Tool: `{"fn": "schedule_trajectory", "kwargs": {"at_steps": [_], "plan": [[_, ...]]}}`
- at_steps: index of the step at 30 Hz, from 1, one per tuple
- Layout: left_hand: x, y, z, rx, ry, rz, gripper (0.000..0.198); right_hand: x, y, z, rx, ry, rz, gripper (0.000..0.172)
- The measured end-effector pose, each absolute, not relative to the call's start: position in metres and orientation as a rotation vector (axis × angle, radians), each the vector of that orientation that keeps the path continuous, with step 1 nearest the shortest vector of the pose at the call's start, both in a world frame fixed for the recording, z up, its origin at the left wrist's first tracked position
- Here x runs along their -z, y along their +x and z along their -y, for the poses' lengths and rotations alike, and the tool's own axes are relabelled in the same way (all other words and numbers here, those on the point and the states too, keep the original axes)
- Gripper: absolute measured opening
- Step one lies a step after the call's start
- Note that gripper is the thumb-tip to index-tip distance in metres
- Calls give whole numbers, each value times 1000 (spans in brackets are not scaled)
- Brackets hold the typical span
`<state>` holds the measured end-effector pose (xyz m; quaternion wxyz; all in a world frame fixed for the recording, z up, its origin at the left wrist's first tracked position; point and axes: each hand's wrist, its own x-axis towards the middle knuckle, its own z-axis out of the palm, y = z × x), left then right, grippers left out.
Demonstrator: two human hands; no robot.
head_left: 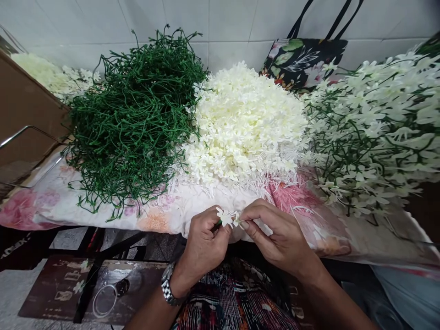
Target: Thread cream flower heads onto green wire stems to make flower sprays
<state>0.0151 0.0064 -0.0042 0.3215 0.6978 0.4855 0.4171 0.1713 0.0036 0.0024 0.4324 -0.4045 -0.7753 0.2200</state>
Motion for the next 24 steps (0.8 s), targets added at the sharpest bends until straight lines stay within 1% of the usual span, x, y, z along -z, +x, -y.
{"fn": "schedule_trajectory", "kwargs": {"at_steps": [6, 12, 24], "plan": [[8, 17, -8, -1049, 1826, -1329, 20, 4, 171, -3, -552, -1034, 1957, 11], [8, 19, -8, -1047, 1828, -1402, 24, 11, 163, -4, -468, -1044, 1975, 12], [11, 18, -8, -1067, 1768, -1375, 24, 13, 162, 2, -444, -1081, 1892, 10]]}}
